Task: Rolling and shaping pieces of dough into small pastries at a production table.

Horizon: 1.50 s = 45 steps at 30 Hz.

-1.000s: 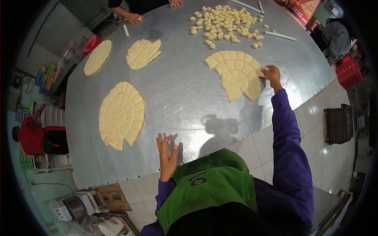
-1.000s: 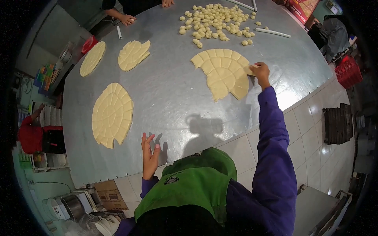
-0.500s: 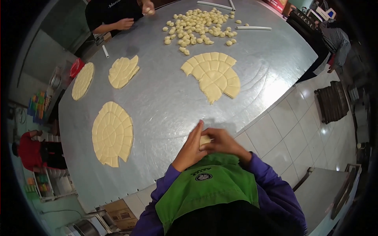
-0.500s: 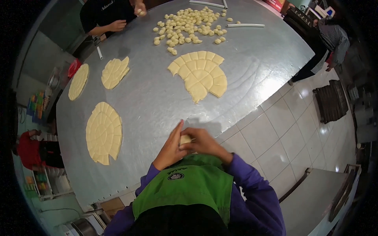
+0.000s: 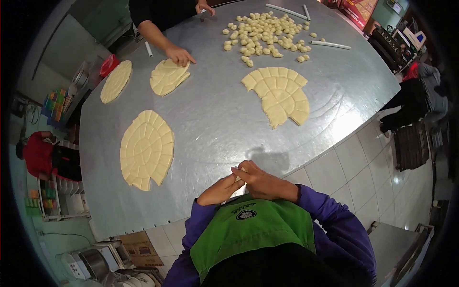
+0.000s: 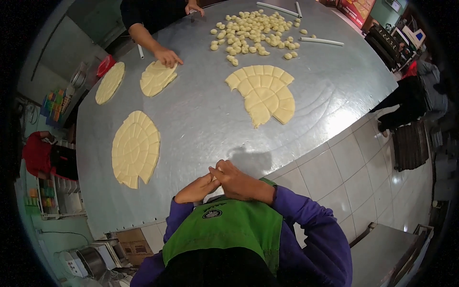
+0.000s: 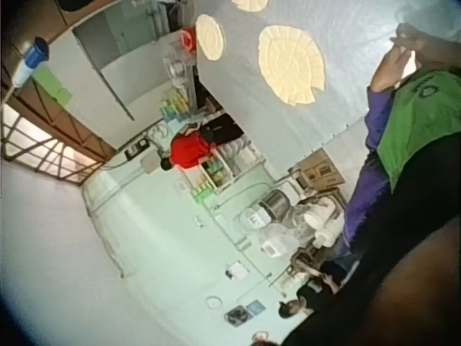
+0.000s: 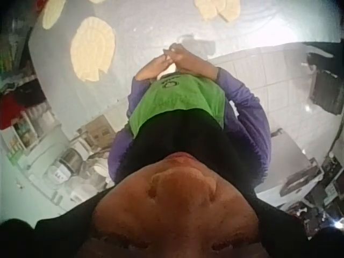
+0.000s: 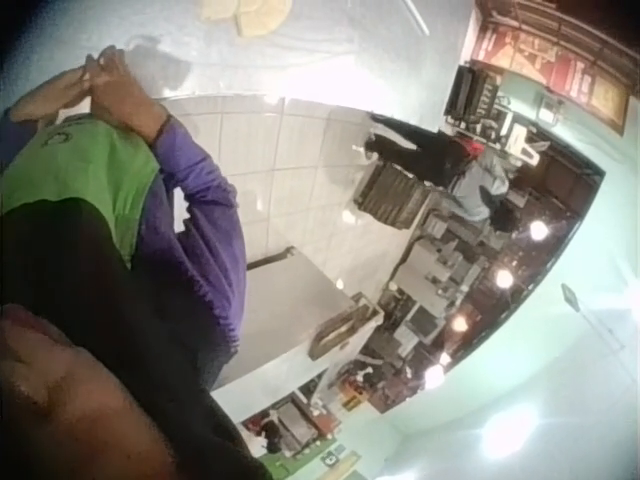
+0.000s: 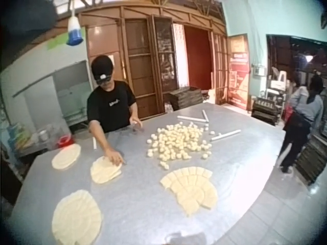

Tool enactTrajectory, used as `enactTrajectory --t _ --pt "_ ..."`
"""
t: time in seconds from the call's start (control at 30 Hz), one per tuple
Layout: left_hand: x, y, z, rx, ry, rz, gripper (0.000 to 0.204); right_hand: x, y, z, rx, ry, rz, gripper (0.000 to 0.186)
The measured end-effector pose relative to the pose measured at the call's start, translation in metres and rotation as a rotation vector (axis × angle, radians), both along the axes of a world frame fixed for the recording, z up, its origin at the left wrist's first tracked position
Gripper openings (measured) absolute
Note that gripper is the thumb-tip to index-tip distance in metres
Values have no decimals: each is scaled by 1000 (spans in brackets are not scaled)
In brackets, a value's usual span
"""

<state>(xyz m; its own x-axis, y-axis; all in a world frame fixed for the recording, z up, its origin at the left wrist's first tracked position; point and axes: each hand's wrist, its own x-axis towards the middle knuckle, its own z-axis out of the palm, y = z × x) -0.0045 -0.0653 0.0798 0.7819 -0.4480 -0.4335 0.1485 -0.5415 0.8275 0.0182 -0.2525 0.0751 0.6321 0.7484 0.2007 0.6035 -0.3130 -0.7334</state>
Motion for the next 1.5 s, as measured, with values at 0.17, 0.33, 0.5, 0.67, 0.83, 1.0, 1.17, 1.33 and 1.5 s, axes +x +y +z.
enactTrajectory --t 0.17,0.33,0.5,0.67,0.83,1.0,1.17,1.33,1.5 --pt "-8 0 2 -263 -12 125 34 -6 11 11 -151 -119 -39 43" --pt "-8 6 3 -313 -64 151 31 13 6 21 7 -181 72 21" --pt "-21 36 24 -660 -19 -19 27 23 -6 49 475 372 198 15" --pt "-40 79 20 -636 -125 12 28 27 -62 20 809 776 -197 17" --pt "-44 100 -71 676 -607 269 51 27 -67 -58 -223 -275 -201 39" --pt "16 34 -82 719 -805 319 55 62 27 -68 -222 -361 -284 49" --pt "-56 35 -65 379 -801 67 41 5 -11 -62 -152 -237 -13 42" --pt "-83 67 -63 -1 -487 555 19 -8 -54 -58 276 571 -247 39" --pt "2 -13 -18 -277 -516 251 36 8 -3 -20 938 1877 -215 35"
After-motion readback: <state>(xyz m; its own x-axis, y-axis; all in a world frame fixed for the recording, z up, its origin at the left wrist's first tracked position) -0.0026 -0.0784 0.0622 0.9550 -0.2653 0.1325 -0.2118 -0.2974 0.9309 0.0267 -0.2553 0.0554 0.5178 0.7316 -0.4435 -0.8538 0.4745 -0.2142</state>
